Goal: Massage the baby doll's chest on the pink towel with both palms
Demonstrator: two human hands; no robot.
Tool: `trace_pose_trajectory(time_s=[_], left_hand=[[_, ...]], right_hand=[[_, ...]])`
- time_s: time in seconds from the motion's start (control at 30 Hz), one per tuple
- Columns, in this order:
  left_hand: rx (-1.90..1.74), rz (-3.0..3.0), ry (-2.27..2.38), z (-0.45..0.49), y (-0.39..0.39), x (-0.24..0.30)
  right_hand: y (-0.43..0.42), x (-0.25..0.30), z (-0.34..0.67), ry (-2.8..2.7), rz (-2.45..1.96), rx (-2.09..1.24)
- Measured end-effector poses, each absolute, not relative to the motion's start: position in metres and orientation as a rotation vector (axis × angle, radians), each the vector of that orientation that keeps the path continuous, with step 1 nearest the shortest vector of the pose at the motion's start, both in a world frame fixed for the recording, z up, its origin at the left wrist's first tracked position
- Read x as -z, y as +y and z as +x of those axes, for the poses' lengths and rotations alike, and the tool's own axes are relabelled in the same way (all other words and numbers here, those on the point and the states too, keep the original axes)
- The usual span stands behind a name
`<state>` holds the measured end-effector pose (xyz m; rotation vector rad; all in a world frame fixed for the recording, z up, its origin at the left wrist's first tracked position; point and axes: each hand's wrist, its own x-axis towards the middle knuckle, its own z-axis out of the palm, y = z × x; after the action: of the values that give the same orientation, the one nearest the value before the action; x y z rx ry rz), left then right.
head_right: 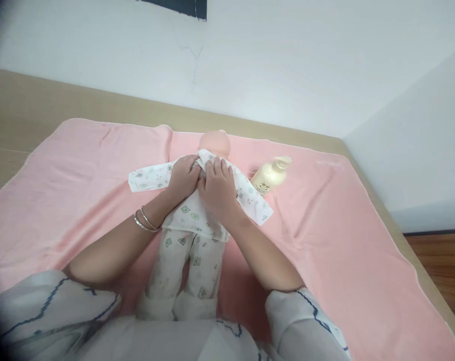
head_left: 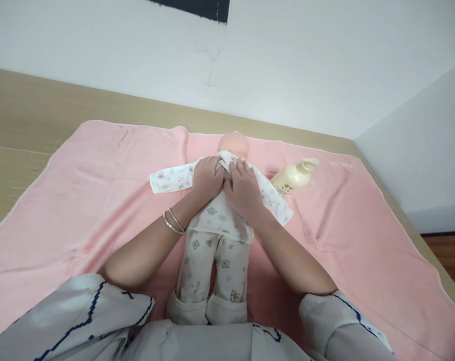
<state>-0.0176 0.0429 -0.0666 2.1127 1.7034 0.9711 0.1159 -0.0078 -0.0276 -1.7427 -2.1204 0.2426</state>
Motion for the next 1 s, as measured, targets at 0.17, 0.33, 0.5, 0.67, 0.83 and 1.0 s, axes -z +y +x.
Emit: trace_pose_trajectory(time_s=[0.17, 0.33, 0.5, 0.67, 0.83, 1.0], left_hand=[[-0.904, 2.164, 1.706, -0.017, 0.044, 0.067], [-0.822, 2.202, 1.706, -0.019, 0.045, 0.065], [-0.809, 2.226, 1.714, -0.020, 0.045, 0.065], [-0.803, 2.272, 1.714, -0.019, 0.045, 0.067], [-0.852, 2.236, 1.743, -0.018, 0.045, 0.069], [-0.898, 2.224, 1.745, -0.018, 0.044, 0.070]], right_hand=[[-0.010, 0.023, 0.120, -2.098, -1.634, -0.234], [-0.007, 0.027, 0.123, -1.982, -1.600, -0.115], [-0.002, 0.032, 0.120, -2.148, -1.712, -0.244], [-0.003, 0.032, 0.125, -1.998, -1.591, -0.126], [0.005, 0.038, 0.123, -2.062, -1.723, -0.180], [0.004, 0.034, 0.121, -2.202, -1.812, -0.184]])
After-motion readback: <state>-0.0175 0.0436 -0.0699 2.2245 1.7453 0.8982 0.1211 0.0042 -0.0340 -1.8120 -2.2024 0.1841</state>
